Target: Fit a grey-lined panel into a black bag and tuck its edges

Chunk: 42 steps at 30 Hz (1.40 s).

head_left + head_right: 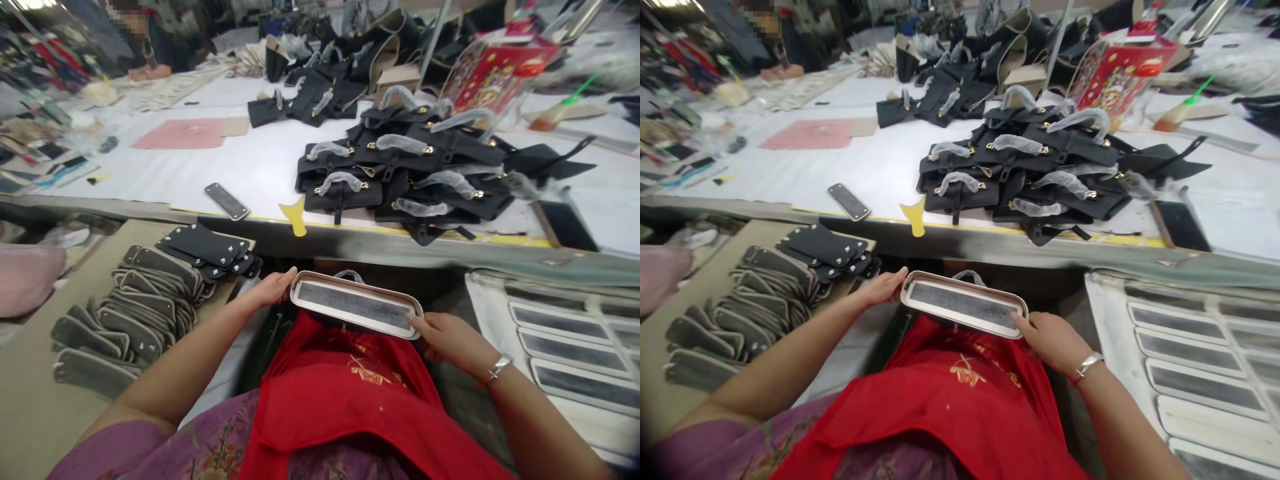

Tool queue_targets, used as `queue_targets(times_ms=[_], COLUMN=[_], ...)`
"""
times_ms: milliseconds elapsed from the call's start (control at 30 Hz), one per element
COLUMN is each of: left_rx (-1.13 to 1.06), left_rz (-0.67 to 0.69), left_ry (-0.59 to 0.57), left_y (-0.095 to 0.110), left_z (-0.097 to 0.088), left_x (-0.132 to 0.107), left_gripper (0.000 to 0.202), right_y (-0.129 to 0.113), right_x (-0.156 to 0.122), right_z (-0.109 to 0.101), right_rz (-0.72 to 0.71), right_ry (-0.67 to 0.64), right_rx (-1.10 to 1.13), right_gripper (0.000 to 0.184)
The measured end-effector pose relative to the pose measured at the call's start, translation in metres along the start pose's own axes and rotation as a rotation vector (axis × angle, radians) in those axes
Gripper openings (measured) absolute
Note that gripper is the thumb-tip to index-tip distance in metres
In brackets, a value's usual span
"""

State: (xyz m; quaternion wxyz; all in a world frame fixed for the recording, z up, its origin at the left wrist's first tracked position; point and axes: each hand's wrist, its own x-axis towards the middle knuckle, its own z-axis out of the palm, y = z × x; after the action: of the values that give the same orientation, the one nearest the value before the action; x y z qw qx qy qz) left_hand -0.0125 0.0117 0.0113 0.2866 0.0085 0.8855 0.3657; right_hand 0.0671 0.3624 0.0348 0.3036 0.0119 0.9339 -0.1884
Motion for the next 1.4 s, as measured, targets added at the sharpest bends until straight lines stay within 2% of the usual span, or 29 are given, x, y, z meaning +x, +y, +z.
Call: queue_targets(times_ms=[67, 133, 267, 367, 633, 800, 900, 967, 1133, 1233, 1400], left_rx=[-0.061, -0.006, 0.431, 0.575, 0.57, 0.521, 0.355, 0.286, 0.578, 0.623, 0.658], left_rz=[-0.027, -0.021, 0.103, 0.131, 0.117, 0.155, 0.145, 0.135, 0.207, 0.205, 0.2], left_ry=[-0.041, -0.062, 0.008, 0.035, -0.013, -0.071, -0.162, -0.209, -0.14, -0.118, -0.126], left_y=[-0.001, 0.001, 0.011, 0.019, 0.023, 0.019, 0.017, 0.017, 0.022, 0.024, 0.021], left_z=[0.0, 0.0, 0.0, 0.001, 0.0, -0.003, -0.008, -0.01, -0.01, -0.008, -0.006], left_x=[-0.002, -0.005, -0.009, -0.008, -0.003, -0.001, -0.001, -0.001, 0.002, 0.004, 0.005], left_gripper=[0.074, 0.071, 0.049, 0.043, 0.04, 0.041, 0.052, 0.056, 0.04, 0.039, 0.04], right_y=[-0.002, -0.006, -0.011, -0.01, -0.005, 0.0, 0.001, 0.0, -0.006, -0.007, -0.009], right_x=[-0.002, -0.004, -0.005, -0.004, 0.001, 0.0, -0.002, -0.002, -0.001, 0.0, 0.0], right_z=[0.001, 0.002, 0.002, 0.0, -0.001, 0.0, -0.002, -0.002, -0.002, -0.002, -0.005], right_rz=[0.02, 0.042, 0.025, -0.012, -0.059, -0.01, -0.032, -0.028, -0.033, -0.108, -0.141], right_ry=[0.053, 0.083, 0.069, 0.043, 0.022, 0.024, 0.003, 0.032, 0.032, 0.014, -0.011], right_rx=[-0.087, -0.177, -0.325, -0.387, -0.386, -0.182, -0.113, -0.183, -0.39, -0.484, -0.55], right_gripper=[0.048, 0.046, 0.043, 0.037, 0.041, 0.047, 0.05, 0.049, 0.04, 0.037, 0.036])
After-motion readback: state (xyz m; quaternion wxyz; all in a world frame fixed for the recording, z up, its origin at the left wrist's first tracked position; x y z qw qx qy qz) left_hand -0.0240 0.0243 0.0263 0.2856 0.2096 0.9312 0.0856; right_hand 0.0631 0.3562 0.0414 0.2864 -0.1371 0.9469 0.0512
